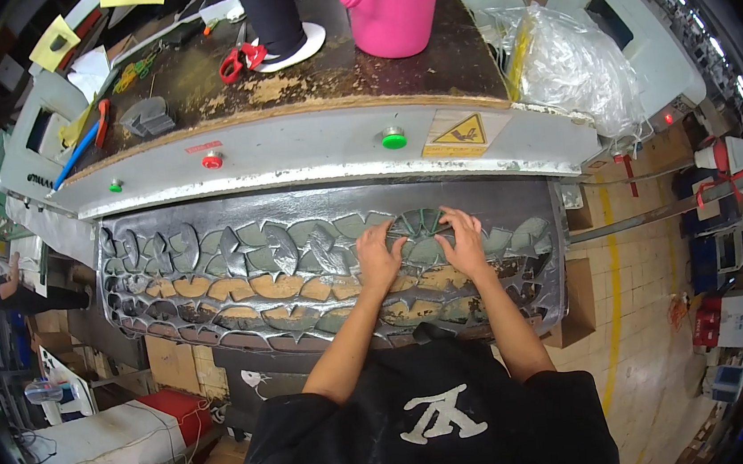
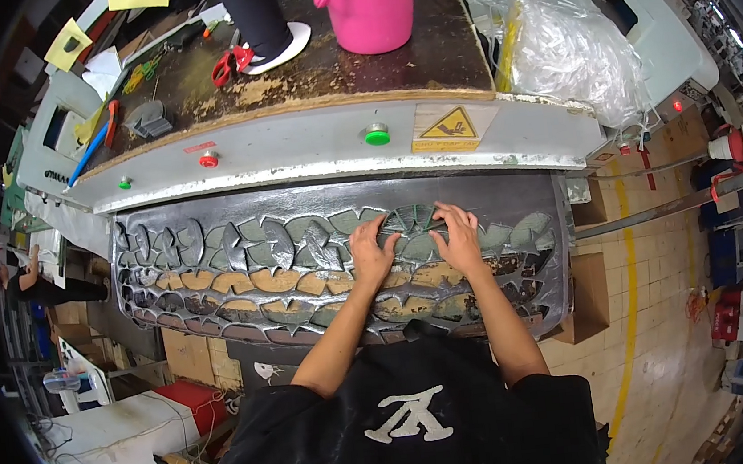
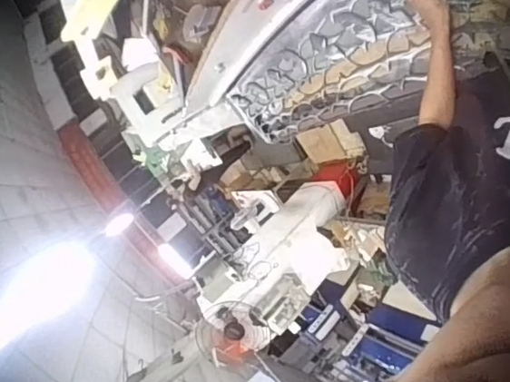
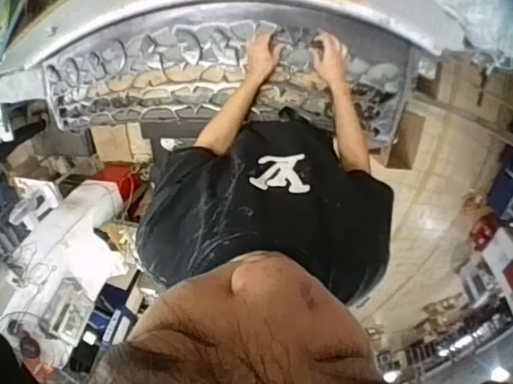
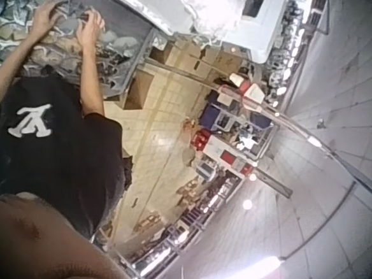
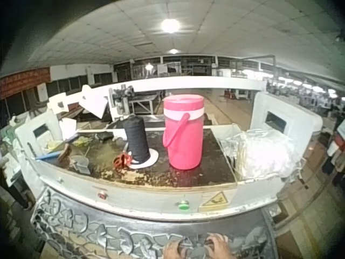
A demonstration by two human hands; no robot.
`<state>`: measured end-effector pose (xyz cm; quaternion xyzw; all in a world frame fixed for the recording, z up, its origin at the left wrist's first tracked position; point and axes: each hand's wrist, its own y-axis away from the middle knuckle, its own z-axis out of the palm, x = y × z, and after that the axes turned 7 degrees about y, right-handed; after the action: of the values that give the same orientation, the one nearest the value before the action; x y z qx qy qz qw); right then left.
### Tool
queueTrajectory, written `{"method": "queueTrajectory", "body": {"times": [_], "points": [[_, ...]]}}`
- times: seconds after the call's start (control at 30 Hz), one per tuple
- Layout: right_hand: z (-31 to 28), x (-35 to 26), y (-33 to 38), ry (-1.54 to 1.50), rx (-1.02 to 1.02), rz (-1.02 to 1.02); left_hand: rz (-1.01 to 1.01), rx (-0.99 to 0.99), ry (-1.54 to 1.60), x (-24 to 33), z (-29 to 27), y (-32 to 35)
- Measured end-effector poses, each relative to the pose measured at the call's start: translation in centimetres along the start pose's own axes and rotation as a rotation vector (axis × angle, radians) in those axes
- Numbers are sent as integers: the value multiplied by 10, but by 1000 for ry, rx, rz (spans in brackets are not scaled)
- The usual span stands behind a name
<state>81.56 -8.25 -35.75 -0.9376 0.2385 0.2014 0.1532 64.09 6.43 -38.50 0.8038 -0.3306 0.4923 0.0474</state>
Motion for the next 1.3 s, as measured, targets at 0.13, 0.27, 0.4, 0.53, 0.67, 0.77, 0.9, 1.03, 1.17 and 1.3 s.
{"method": "queueTrajectory", "body": {"times": [0.13, 0.27, 0.4, 0.53, 0.67, 0.77, 0.9, 1.03, 1.17, 1.3], "points": [[-19, -17, 11, -88, 197, -35, 55, 0, 7, 8, -21, -30], [-34, -20, 58, -202, -147, -17, -32, 64, 394, 58, -40, -101], [-57, -39, 66, -180, -566, 6, -179, 267, 256, 102, -46, -154], [-73, -43, 61, -159, -437, -62, -139, 153, 174, 89, -46, -118], [-80, -46, 46, -171, -371, -59, -123, -81, 230, 72, -58, -44], [-93, -47, 50, -176, -453, -31, -79, -254, -3, 61, -90, 4], [-97, -61, 39, -137, -536, -64, -57, -313, -327, 72, -106, 31], [-86, -77, 53, 17, -413, -61, -25, -302, -248, 70, -101, 37], [-77, -88, 52, 62, -384, 43, -17, -380, -261, 70, -112, 41], [-75, -89, 48, 10, -305, 41, -37, -367, -240, 75, -113, 37]]}}
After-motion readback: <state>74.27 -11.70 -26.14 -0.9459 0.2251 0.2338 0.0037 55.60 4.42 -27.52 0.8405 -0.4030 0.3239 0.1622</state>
